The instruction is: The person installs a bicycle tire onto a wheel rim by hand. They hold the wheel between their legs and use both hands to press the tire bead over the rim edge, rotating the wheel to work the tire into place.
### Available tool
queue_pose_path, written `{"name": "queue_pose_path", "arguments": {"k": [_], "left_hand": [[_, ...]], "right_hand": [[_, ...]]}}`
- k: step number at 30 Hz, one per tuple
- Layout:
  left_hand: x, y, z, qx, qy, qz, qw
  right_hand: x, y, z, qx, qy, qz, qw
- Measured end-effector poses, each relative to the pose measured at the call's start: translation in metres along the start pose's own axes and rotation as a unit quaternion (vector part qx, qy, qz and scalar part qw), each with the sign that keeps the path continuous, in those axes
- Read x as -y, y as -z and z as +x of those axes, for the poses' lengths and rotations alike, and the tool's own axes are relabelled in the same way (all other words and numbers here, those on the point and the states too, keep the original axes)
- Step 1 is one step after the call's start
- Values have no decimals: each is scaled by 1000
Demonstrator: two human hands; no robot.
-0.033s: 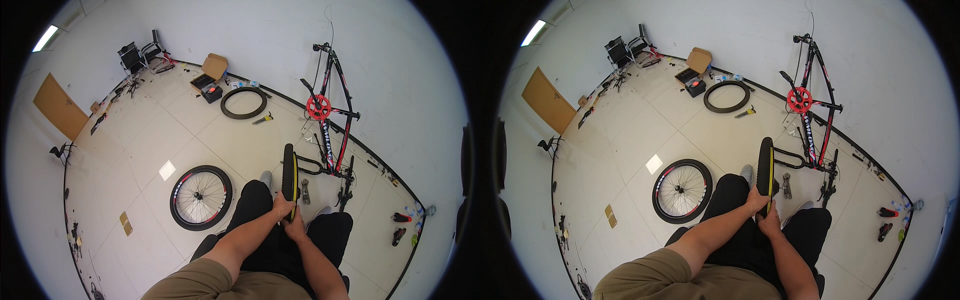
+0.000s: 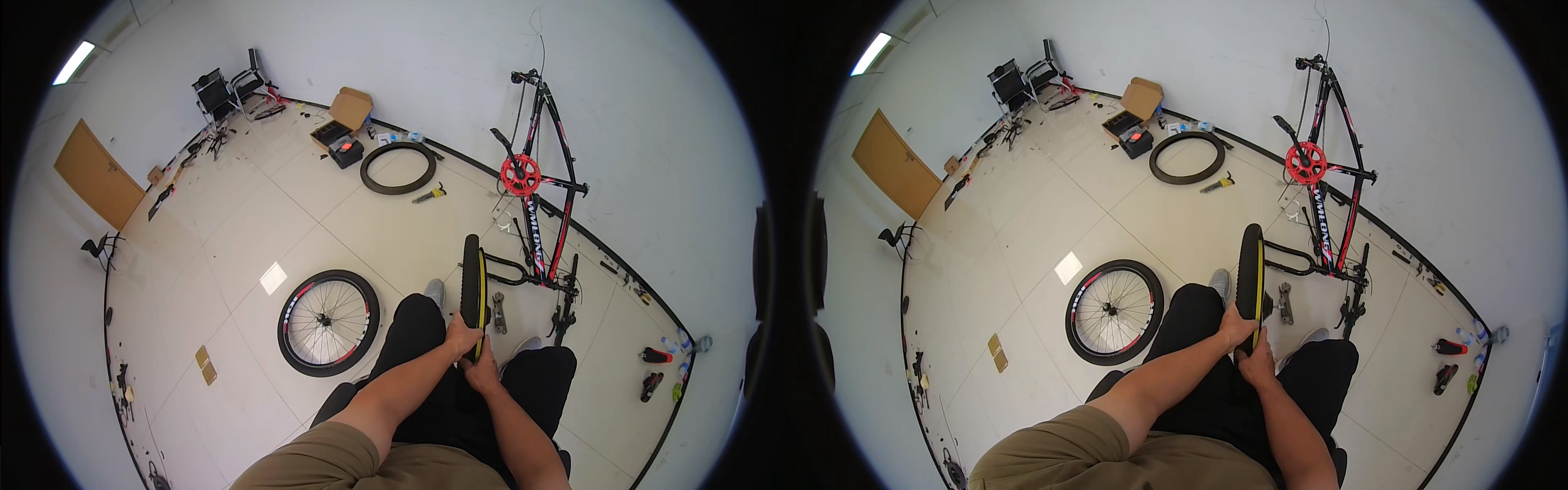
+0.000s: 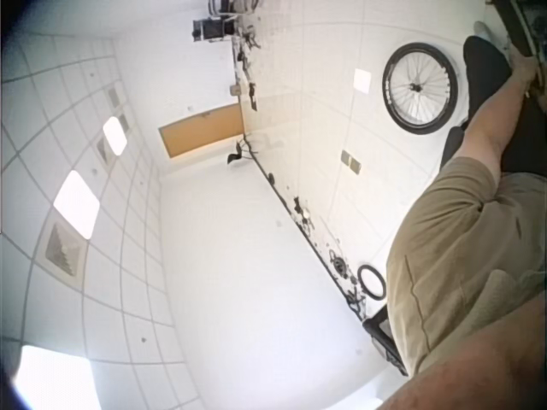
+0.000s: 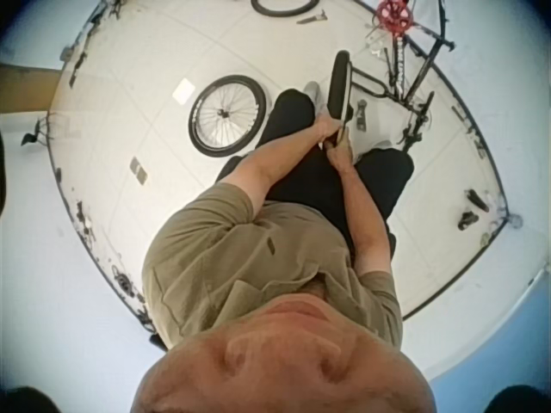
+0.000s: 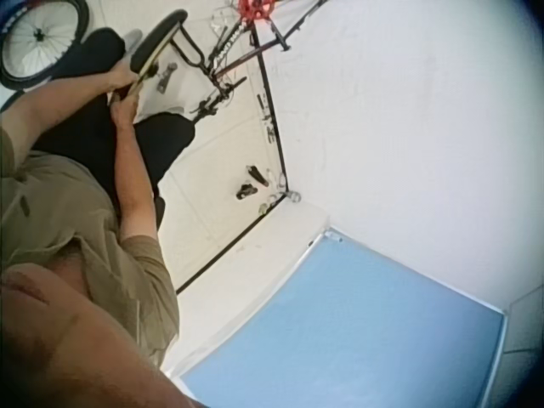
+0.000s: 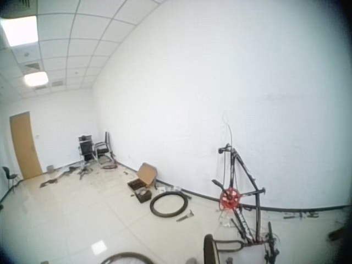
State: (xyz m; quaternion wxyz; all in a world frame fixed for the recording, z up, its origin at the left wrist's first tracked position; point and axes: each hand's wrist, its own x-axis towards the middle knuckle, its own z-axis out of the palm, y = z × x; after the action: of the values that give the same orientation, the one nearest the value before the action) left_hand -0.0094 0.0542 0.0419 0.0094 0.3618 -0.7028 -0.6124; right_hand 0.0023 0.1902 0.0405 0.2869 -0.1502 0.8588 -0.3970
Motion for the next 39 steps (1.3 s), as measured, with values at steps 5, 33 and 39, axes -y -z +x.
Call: {"name": "queue_pose_path", "arguments": {"k": [5, 33, 39], "left_hand": [[2, -3, 1, 2, -7, -4, 1000], [-2, -2, 0, 3, 2, -8, 1000], [-5, 0, -5, -15, 6, -20, 1000]], "right_hand": [[3, 2, -2, -20, 3, -1, 1000], [6, -3, -7, -60, 51, -48, 996], [12, 1, -8, -49, 60, -54, 996]]}}
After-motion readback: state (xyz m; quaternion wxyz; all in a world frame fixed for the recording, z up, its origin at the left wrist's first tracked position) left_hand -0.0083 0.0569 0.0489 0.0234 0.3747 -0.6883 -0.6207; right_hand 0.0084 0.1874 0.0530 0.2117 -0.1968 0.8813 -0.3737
